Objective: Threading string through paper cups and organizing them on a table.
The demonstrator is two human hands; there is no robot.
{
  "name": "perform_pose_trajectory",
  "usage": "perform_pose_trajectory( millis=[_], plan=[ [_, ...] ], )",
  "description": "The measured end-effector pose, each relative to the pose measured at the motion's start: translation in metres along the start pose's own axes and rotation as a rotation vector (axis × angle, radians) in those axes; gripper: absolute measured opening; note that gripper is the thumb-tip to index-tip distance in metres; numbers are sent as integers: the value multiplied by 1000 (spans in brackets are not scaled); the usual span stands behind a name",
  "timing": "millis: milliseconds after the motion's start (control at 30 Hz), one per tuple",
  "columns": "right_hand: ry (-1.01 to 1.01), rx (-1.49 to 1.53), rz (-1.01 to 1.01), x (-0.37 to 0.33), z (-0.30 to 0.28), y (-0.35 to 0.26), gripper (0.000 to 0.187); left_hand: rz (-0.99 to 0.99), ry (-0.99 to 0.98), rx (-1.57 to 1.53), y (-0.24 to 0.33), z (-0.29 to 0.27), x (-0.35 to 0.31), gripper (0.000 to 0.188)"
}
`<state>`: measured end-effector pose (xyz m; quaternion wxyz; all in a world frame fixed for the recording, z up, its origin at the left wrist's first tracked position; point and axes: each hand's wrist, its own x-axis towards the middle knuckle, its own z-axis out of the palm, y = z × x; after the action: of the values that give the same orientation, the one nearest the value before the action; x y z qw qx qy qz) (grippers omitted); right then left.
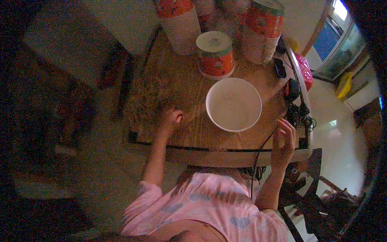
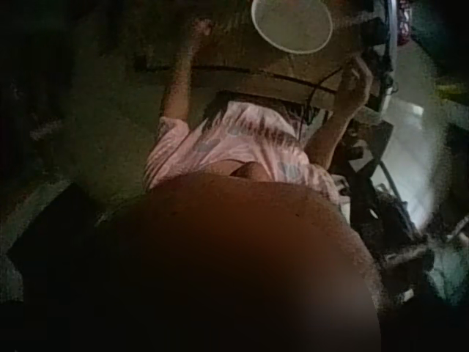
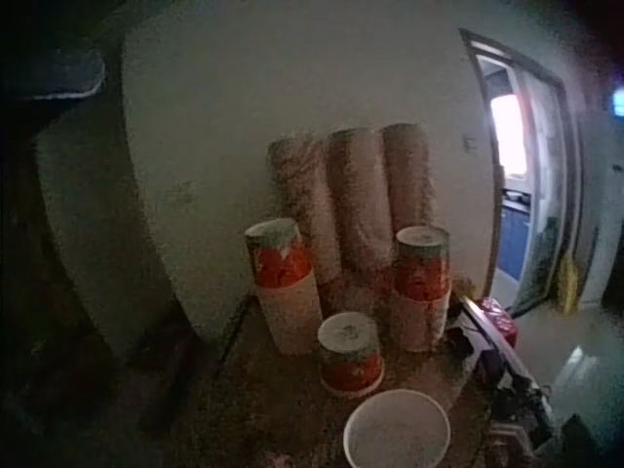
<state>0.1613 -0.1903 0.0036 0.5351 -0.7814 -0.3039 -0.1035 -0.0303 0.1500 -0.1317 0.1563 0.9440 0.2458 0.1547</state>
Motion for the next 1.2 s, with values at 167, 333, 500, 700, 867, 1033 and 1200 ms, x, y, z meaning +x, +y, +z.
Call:
perform_pose_trajectory(
  millis=[167, 333, 500, 700, 867, 1033, 1200],
  plan=[
    [-57, 35, -21, -6, 7, -1, 21, -55, -51, -38, 19, -14, 3, 9],
    [-55, 20, -48, -6, 4, -7, 19, 61, 247, -789, 54, -78, 28, 12],
    [-10, 205, 21, -8, 3, 0, 16, -1, 401, -939, 95, -198, 72, 16],
    [-46, 95, -1, -8, 0, -13, 16, 134, 700, -792, 132, -296, 99, 21],
    [-14, 51, -42, -9, -5, -2, 16, 316, 1022, -692, 164, -342, 98, 26],
    [-49, 74, -91, -9, -2, -21, 15, 468, 1091, -591, 164, -398, 70, 25],
    [7, 186, -83, -20, 0, -12, 11, 377, 266, -893, 203, -255, 39, 10]
  ],
)
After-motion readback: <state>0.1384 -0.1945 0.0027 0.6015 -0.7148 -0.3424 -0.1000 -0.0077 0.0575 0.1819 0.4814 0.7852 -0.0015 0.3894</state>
